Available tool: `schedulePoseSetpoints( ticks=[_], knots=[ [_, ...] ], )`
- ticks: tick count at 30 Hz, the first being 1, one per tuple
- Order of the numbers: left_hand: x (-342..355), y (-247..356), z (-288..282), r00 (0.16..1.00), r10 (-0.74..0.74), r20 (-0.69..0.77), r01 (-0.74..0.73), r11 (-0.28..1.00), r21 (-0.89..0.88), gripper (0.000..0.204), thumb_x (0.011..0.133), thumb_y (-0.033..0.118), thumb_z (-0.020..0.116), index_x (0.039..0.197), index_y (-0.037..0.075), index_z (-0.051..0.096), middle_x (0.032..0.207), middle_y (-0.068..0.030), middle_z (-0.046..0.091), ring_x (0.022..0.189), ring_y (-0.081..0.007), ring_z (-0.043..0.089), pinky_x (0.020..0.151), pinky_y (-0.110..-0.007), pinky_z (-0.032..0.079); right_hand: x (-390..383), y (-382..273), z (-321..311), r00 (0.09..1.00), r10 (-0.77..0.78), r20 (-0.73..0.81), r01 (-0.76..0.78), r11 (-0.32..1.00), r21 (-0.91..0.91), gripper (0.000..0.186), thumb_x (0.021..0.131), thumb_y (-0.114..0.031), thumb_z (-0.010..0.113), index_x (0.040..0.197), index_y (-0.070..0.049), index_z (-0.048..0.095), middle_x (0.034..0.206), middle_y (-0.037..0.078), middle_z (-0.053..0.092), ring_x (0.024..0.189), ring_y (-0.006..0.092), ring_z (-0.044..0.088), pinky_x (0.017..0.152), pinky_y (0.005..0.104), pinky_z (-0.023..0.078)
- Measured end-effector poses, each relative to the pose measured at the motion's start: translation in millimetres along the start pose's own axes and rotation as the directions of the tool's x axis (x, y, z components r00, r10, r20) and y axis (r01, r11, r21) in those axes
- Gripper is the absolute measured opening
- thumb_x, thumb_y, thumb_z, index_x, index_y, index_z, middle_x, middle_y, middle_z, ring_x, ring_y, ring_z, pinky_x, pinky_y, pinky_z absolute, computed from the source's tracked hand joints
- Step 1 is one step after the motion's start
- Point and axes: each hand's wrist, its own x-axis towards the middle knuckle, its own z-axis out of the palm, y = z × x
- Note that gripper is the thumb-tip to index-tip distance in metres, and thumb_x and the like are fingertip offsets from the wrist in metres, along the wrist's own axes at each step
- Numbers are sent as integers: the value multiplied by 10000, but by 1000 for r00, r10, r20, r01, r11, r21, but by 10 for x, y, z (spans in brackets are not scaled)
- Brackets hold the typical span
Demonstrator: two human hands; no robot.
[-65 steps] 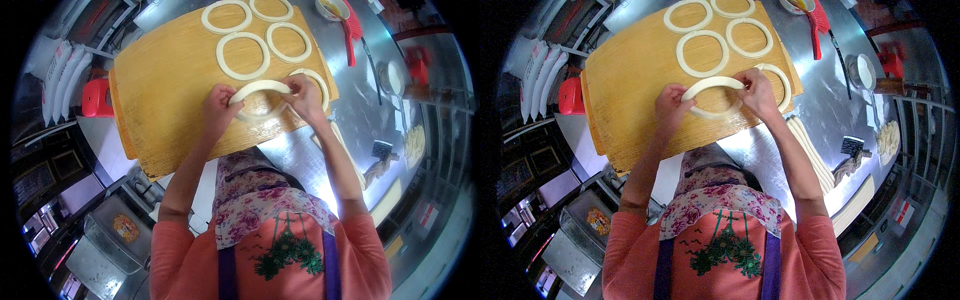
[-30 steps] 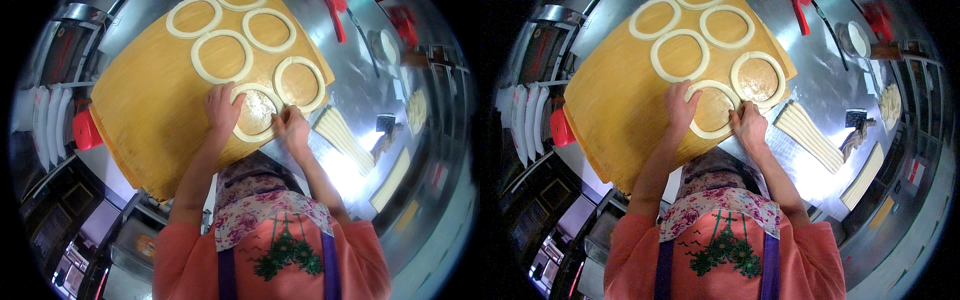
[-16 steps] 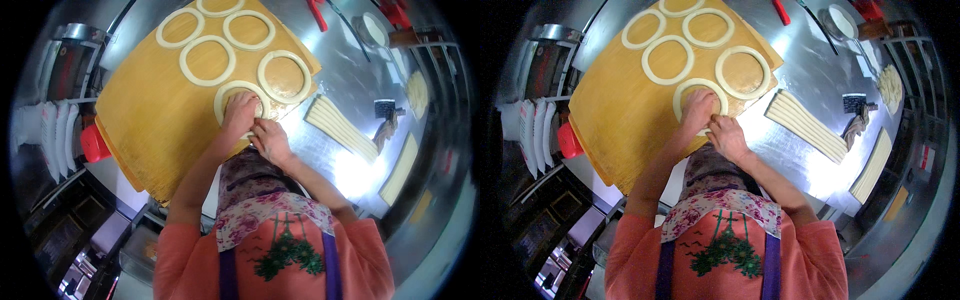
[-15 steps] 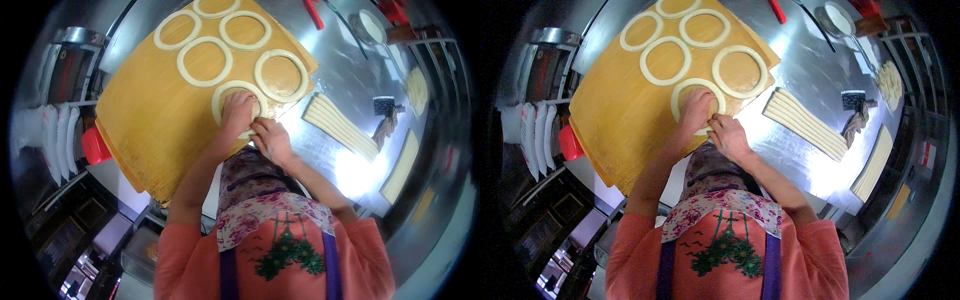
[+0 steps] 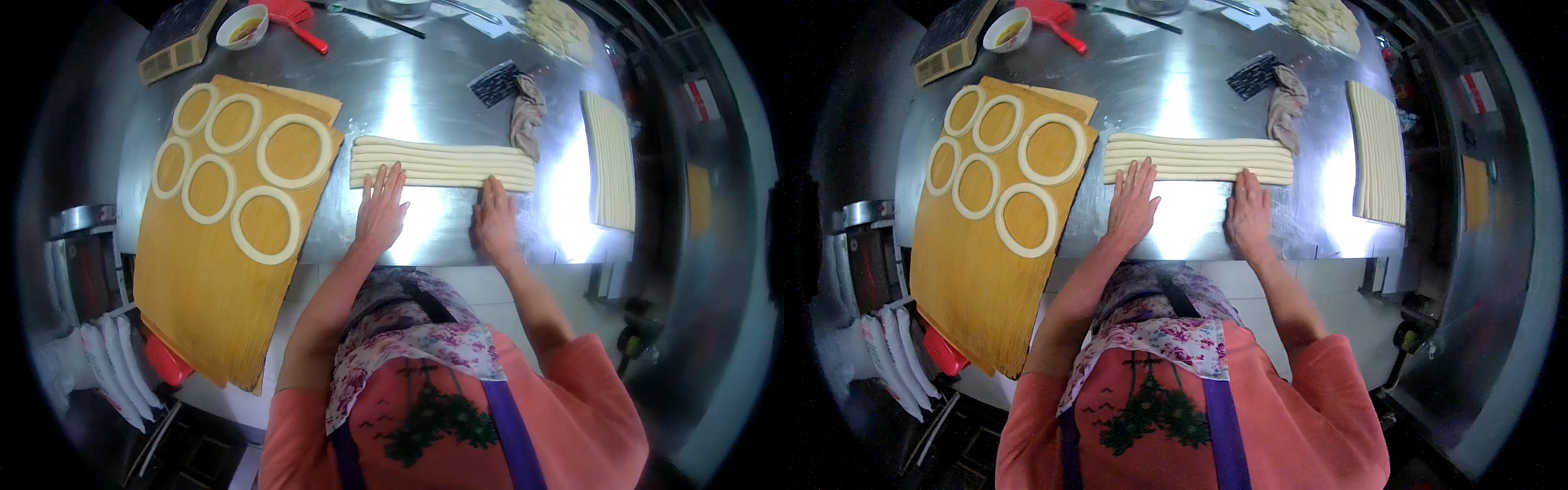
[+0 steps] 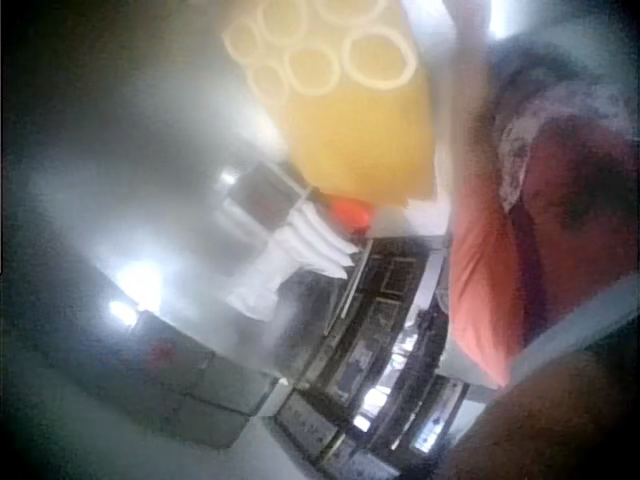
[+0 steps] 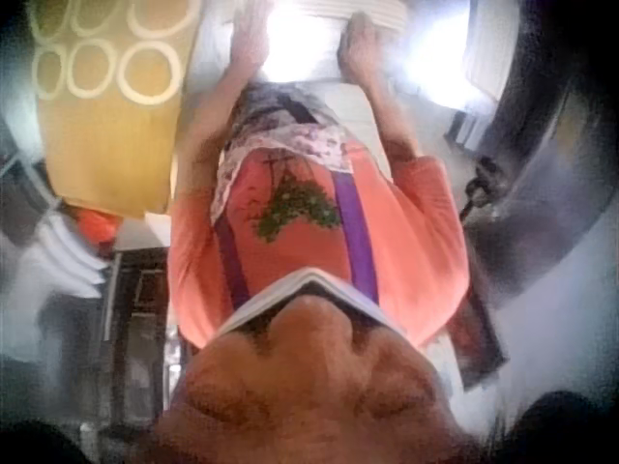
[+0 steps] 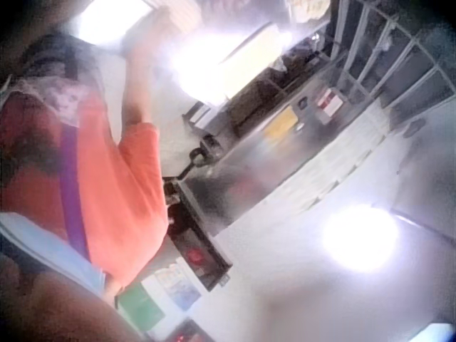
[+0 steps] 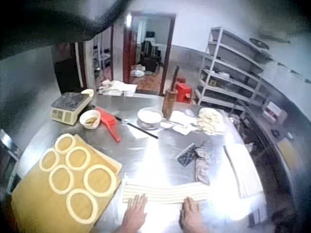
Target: The person repeatedly picks up long, thin strips of dough from a stainless steel counter, rolls them into circular rings, and places them onto a wooden board. The process is repeated multiple times, filling the board with dough rings.
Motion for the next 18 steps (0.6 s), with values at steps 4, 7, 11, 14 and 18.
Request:
schedulePoseSetpoints(
  ticks=[4, 7, 11, 14, 18],
  knots=[
    [-26, 50, 135, 1000, 0, 15, 0, 1000, 8, 586, 1007, 189, 615, 1528, -24, 448, 1639, -182, 388, 1543, -404, 292, 1285, -545, 197, -117, 31, -38, 997, -44, -62, 44, 999, -5, 540, 956, -82, 618, 1474, 8, 497, 1533, 175, 487, 1439, 334, 438, 1154, 513, 352],
    [-211, 172, 110, 999, -21, 40, 20, 999, 33, 535, 1004, 174, 615, 1492, -5, 488, 1602, -178, 437, 1506, -387, 354, 1261, -537, 236, -307, 157, 22, 998, -65, -25, 66, 998, 21, 498, 955, -144, 627, 1426, -11, 539, 1477, 142, 529, 1410, 318, 464, 1122, 526, 367],
    [-364, 140, 102, 998, -5, -63, 9, 998, 61, 451, 948, 140, 652, 1377, 28, 569, 1459, -167, 548, 1370, -354, 478, 1175, -515, 329, -166, 424, -154, 984, -25, -178, 35, 998, 52, 440, 931, -67, 609, 1370, -45, 578, 1407, 144, 560, 1354, 293, 513, 1121, 504, 352],
    [-217, -31, -45, 982, -6, -188, 32, 991, 134, 396, 877, 103, 686, 1265, 49, 625, 1296, -133, 619, 1239, -332, 549, 1089, -483, 390, -26, 786, -264, 982, -146, -121, 145, 989, -17, 416, 903, -55, 597, 1318, -62, 620, 1241, 117, 600, 1219, 280, 566, 1039, 470, 386],
    [-164, -268, -131, 996, 25, -81, -20, 998, 55, 394, 865, 79, 735, 1248, 91, 643, 1219, -115, 638, 1155, -347, 583, 1035, -483, 410, 38, 971, -344, 971, -220, 95, 222, 975, -18, 272, 887, -76, 605, 1155, -79, 648, 1106, 93, 617, 1108, 275, 591, 937, 429, 396]
  ],
)
